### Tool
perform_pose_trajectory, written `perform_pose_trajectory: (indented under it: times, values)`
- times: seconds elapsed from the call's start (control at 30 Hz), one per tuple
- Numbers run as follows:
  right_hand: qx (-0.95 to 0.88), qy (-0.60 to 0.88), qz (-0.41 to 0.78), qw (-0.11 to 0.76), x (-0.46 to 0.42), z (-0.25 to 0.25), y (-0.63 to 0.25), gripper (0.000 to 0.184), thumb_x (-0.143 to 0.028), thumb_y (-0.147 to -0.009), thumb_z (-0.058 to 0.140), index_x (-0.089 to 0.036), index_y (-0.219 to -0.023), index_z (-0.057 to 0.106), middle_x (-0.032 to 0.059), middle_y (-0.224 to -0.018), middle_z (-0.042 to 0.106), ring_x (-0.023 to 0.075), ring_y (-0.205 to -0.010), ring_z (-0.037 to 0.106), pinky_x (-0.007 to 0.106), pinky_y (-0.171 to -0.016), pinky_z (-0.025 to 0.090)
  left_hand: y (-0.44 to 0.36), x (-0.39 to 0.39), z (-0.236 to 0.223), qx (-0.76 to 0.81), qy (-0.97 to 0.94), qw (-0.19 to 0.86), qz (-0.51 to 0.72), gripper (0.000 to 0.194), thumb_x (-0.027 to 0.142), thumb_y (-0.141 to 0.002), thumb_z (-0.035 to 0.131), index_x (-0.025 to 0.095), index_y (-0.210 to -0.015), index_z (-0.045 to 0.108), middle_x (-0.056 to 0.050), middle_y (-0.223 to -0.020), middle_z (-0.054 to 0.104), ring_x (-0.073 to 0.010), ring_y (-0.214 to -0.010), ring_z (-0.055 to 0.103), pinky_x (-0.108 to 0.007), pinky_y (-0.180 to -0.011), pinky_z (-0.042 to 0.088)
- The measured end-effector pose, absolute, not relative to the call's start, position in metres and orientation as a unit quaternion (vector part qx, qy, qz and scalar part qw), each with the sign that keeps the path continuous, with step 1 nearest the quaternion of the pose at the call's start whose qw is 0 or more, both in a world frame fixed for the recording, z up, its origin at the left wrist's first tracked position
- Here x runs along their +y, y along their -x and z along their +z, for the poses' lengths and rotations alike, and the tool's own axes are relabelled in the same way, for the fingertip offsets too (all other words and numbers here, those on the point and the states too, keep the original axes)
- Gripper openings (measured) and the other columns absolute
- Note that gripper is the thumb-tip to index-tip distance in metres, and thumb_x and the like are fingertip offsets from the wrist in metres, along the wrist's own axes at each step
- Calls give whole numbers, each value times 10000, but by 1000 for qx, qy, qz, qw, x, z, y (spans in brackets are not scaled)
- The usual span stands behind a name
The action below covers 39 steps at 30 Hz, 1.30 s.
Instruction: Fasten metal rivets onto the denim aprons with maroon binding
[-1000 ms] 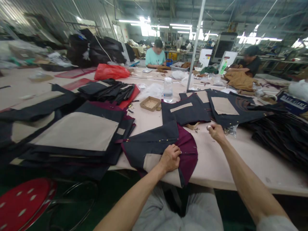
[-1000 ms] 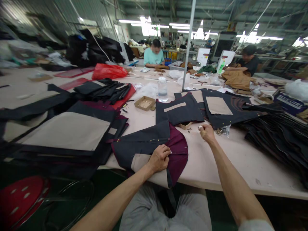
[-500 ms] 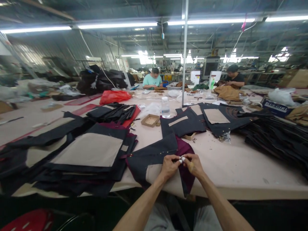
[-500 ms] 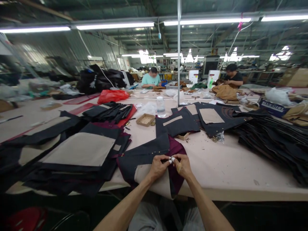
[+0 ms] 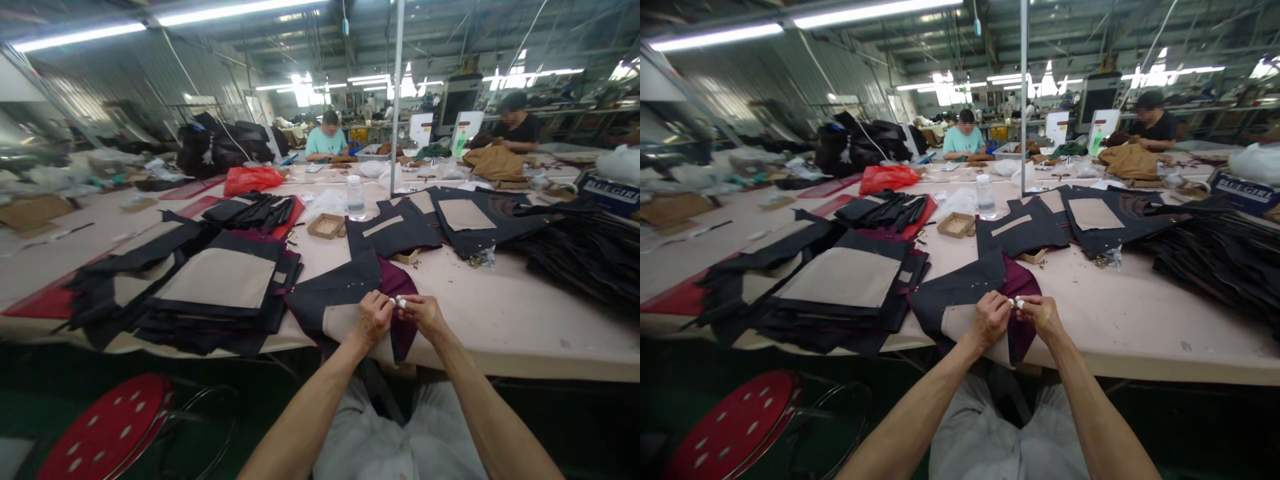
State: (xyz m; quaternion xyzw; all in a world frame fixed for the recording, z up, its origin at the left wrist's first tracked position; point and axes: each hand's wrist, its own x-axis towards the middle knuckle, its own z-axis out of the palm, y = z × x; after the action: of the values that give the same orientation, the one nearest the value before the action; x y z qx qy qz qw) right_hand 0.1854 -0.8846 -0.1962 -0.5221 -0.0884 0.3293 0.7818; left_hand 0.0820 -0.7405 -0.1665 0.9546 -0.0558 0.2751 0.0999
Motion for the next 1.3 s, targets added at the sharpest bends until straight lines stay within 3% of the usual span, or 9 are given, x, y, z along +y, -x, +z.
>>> perform_pose_trajectory:
  times: [0.3,0.47,0.67,1.0,1.3]
  values:
    - [-94,569,270,771,-892,-194,-183,432,-391,-492,895,-138,-811,752,61,-660,709,206,-542,664,351,-558,585,-88,-744,-180,94,-874,405,251,211,162,-826,618,183,-975,766,-59,-932,761,-181,-808,678,-300,-762,524]
    - [-123,610,260,739,-894,-198,-187,461,-436,-531,887,-142,-863,758,63,-704,729,215,-578,677,364,-609,599,-95,-735,-183,138,-834,501,184,206,240,-790,677,170,-941,799,-48,-851,773,-178,-737,687,-266,-677,512]
    - [-163,589,253,750,-896,-199,-189,381,-360,-581,897,-147,-870,770,52,-741,747,198,-622,683,328,-654,592,-96,-740,-178,122,-830,510,191,175,227,-774,705,150,-909,787,-49,-811,760,-173,-716,676,-258,-654,499]
    - [-61,435,315,841,-897,-200,-191,394,-213,-530,944,-131,-865,754,90,-859,764,223,-752,720,335,-696,605,-87,-756,-171,-36,-871,337,355,137,115,-850,624,179,-791,729,-67,-870,727,-169,-822,640,-300,-763,520]
    - [-101,492,267,822,-898,-208,-194,447,-235,-510,944,-150,-904,751,77,-842,773,228,-758,725,363,-740,604,-86,-757,-168,84,-844,456,268,174,137,-795,660,168,-939,754,-68,-918,752,-176,-821,687,-282,-765,541]
